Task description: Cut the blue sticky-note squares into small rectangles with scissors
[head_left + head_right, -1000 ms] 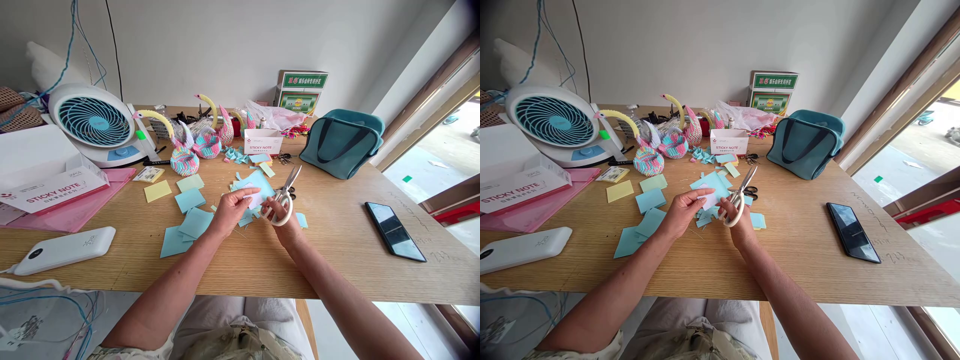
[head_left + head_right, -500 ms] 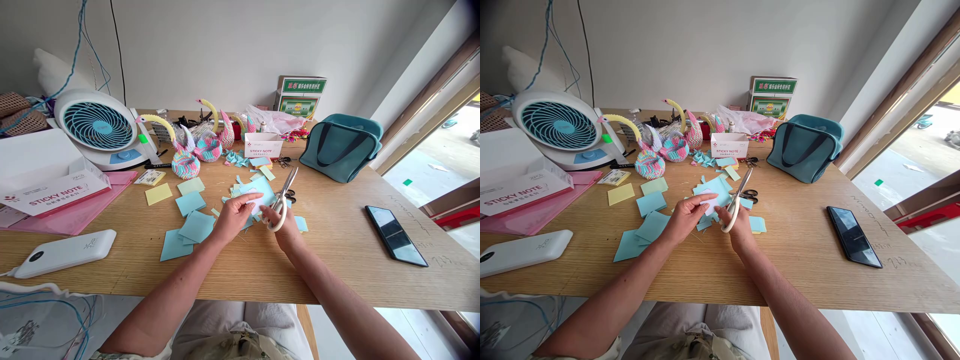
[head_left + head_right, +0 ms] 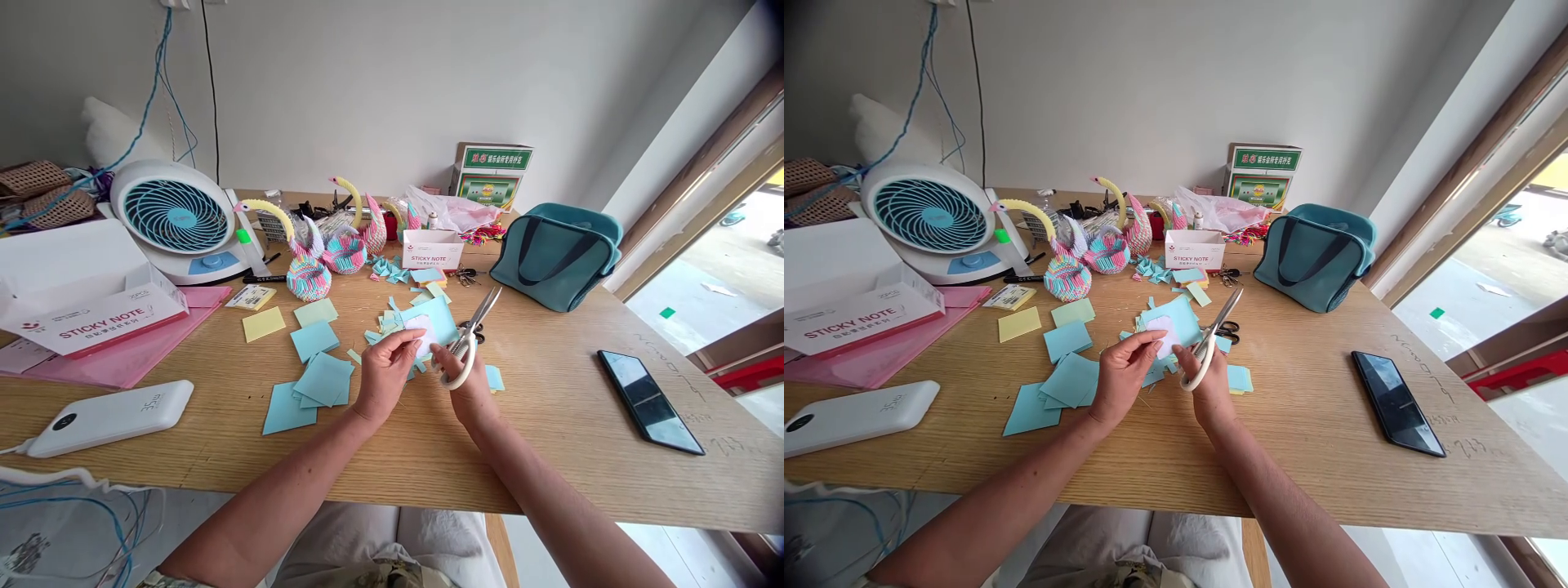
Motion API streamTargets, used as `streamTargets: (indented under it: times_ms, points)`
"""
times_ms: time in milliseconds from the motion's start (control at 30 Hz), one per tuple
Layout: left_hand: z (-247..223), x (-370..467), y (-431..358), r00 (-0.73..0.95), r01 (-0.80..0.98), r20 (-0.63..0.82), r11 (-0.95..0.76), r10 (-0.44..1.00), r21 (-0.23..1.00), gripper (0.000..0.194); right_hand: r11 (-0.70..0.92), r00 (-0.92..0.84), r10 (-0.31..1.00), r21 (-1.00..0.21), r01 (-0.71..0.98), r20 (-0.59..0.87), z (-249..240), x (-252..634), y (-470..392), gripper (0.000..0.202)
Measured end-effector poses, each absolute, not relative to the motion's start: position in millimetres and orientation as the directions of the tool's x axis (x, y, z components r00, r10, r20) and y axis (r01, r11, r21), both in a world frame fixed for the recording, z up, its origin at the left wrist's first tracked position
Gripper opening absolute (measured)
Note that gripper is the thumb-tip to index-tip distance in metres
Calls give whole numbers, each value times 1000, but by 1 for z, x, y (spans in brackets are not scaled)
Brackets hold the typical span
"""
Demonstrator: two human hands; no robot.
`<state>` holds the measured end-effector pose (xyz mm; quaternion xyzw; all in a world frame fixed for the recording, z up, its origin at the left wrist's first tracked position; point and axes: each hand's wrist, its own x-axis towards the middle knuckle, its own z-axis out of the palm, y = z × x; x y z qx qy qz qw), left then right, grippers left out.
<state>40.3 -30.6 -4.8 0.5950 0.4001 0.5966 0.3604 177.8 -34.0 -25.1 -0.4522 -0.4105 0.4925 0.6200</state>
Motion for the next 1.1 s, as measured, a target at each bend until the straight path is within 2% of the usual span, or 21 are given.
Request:
streamTargets:
  times_ms: [1100]
  points:
    - [0, 34, -26, -51, 8, 361, -361, 931, 933, 23, 105, 186, 980, -976, -193, 68, -15, 176, -40, 41]
